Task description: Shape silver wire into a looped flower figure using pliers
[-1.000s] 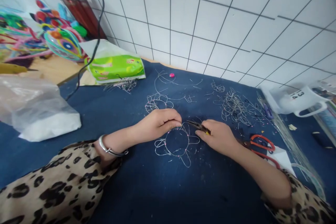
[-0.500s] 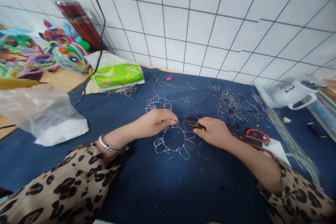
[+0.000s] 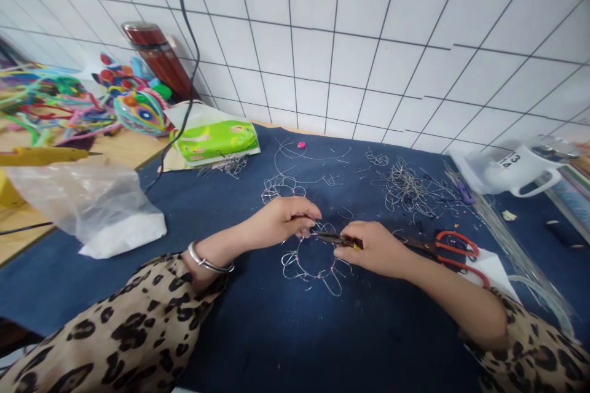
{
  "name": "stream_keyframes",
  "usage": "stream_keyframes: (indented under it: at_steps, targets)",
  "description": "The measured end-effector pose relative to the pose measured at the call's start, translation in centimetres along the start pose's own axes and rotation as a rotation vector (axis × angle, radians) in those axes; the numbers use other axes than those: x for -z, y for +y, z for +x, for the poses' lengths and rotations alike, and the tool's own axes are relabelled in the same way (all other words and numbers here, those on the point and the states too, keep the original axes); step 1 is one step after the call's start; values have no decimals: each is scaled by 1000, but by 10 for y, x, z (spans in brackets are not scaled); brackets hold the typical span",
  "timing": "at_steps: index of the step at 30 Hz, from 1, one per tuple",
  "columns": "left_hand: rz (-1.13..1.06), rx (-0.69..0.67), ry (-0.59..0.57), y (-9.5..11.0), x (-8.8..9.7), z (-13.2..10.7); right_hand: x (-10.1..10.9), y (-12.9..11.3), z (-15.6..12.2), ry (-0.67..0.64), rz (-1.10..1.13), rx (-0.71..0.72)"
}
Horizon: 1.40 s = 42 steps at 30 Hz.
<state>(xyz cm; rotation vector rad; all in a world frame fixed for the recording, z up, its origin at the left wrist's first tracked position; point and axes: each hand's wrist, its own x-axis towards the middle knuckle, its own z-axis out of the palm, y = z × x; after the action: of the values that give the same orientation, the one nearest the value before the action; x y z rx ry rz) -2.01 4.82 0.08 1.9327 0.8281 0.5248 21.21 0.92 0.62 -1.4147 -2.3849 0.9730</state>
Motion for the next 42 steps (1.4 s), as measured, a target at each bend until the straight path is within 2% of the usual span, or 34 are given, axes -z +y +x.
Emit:
stream_keyframes:
  at_steps: [5, 8, 10, 13, 16, 19, 27, 29, 34, 42]
  targets:
    - [-294, 86, -11, -4, -3, 0, 2, 2, 1, 12, 216, -101]
    - [-325, 79, 2, -5, -1, 1, 2, 6, 2, 54, 339, -129]
    - [-269, 59, 30, -4, 1, 2, 1, 7, 2, 102, 368, -126]
    - [-160, 28, 75, -2, 1, 2, -2, 5, 2, 147, 367, -123]
    - [-145, 23, 71, 1, -3, 1, -5, 1, 1, 135, 347, -121]
    - [-174, 33, 76, 4, -10, 1, -7, -1, 0, 141, 291, -127]
    - [-330, 69, 189, 6, -19, 0, -9, -5, 2, 138, 207, -119]
    - [-414, 70, 165, 5, -17, 0, -9, -5, 2, 156, 193, -112]
    - [-571, 54, 9, 3, -12, -1, -9, -4, 0, 176, 210, -115]
    - [-626, 45, 6, -2, -19, -2, -9, -4, -1, 161, 234, -69]
